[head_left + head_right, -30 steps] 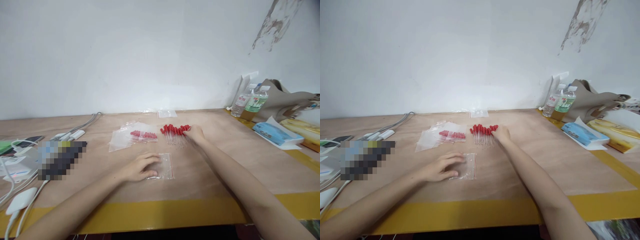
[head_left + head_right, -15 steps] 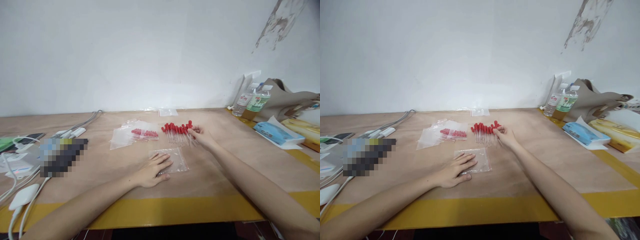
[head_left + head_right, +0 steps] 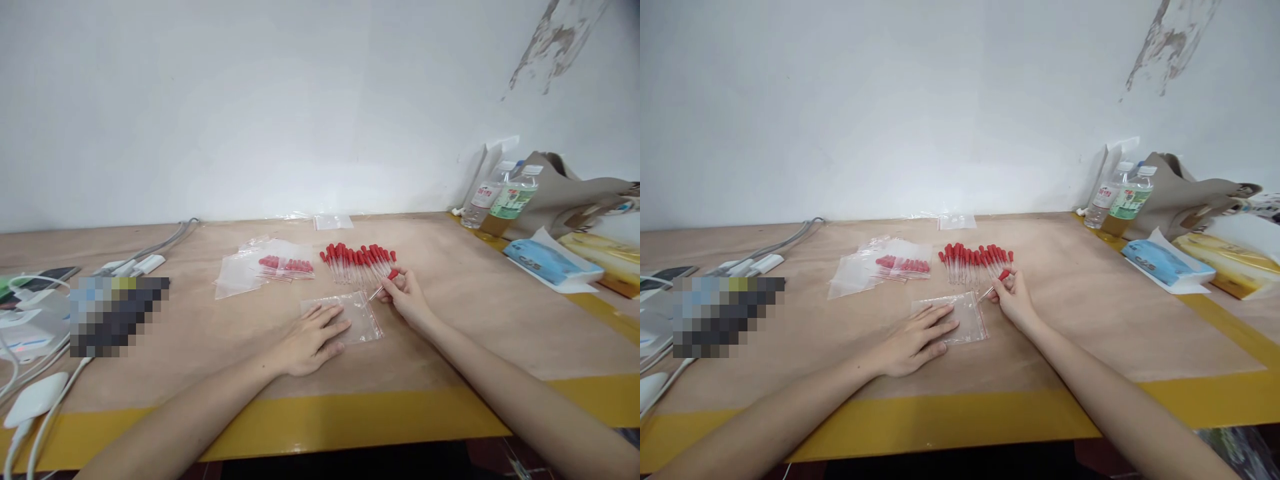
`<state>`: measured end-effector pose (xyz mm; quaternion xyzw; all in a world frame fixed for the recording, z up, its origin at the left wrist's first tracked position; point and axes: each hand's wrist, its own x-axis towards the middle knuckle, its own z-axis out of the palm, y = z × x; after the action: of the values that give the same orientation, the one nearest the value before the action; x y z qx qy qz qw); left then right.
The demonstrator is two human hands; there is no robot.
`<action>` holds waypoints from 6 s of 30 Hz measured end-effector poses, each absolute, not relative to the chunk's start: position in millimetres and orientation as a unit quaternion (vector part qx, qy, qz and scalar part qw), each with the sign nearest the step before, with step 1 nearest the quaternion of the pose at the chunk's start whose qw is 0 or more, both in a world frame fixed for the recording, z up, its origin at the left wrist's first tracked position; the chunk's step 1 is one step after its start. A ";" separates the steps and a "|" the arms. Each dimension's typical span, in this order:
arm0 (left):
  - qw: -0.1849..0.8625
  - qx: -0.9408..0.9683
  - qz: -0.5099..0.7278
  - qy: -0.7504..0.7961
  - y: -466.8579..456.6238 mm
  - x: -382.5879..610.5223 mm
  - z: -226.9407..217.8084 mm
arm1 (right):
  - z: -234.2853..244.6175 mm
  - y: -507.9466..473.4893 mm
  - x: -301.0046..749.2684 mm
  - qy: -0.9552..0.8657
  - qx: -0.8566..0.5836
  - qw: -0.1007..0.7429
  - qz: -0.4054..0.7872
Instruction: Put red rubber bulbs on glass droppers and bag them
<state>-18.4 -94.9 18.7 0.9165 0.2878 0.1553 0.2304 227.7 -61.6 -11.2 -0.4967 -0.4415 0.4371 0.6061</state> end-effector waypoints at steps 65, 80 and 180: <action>0.186 0.940 0.110 0.263 -69.4 -41.9 21.5 | 34.8 21.1 221.8 -0.592 -0.763 0.241 0.097; 0.189 0.941 0.116 0.256 -68.9 -41.1 21.0 | 32.4 -22.6 247.4 -0.572 -0.564 0.502 0.321; 0.159 0.942 0.097 0.280 -71.6 -42.1 23.2 | -5.8 -75.4 231.7 -0.434 -0.468 0.587 0.498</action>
<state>-42.1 -71.6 23.2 0.9418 0.2801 0.0968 0.1586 231.7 -75.4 -5.8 -0.4683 -0.4343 0.4979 0.5867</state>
